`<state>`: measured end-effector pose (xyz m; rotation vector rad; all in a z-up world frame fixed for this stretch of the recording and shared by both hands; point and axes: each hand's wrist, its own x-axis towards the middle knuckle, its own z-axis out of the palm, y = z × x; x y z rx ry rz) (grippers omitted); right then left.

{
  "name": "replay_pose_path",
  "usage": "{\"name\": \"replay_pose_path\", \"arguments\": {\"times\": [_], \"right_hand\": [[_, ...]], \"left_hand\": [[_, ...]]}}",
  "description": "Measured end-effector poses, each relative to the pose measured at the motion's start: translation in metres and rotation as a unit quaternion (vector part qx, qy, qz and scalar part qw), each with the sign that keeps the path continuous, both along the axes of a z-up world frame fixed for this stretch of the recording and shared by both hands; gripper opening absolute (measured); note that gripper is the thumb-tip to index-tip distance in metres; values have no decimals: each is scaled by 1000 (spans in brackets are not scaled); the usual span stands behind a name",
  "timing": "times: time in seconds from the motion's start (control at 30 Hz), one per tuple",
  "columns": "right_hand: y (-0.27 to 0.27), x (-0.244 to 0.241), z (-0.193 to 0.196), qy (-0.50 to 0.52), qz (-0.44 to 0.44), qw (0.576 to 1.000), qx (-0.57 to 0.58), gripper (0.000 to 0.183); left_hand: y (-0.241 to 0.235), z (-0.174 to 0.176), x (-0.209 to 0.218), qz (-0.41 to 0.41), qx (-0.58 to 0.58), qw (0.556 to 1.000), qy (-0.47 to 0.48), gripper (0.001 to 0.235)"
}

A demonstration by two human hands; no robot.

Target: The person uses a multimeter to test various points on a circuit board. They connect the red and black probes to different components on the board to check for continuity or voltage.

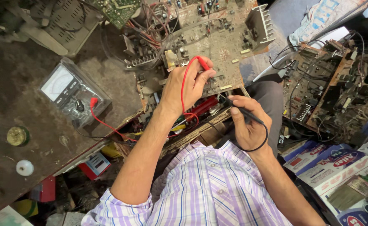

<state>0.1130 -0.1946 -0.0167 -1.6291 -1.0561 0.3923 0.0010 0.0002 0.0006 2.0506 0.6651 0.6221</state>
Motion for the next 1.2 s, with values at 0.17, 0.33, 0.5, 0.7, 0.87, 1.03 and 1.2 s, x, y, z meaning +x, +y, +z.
{"name": "replay_pose_path", "arguments": {"times": [0.17,0.33,0.5,0.7,0.87,1.03,1.2], "right_hand": [[6,5,1,-11,-7,1000,3,12],[16,10,0,-15,-15,1000,13,14],[27,12,-1,-44,6,999,2,13],[31,10,2,-42,6,999,-15,13],[33,7,3,-66,1,998,-11,14],[36,1,-2,-101,-23,995,6,16],[37,-2,-5,-135,-19,990,20,17]], "left_hand": [[1,2,2,1,-20,1000,-8,15],[1,-1,3,6,-10,1000,-20,16],[1,-4,3,12,0,1000,-22,16],[2,-6,1,15,9,1000,-18,18],[2,-6,2,10,21,999,-33,18],[3,-7,1,5,15,1000,-2,19],[4,-10,0,9,51,999,-2,22]]}}
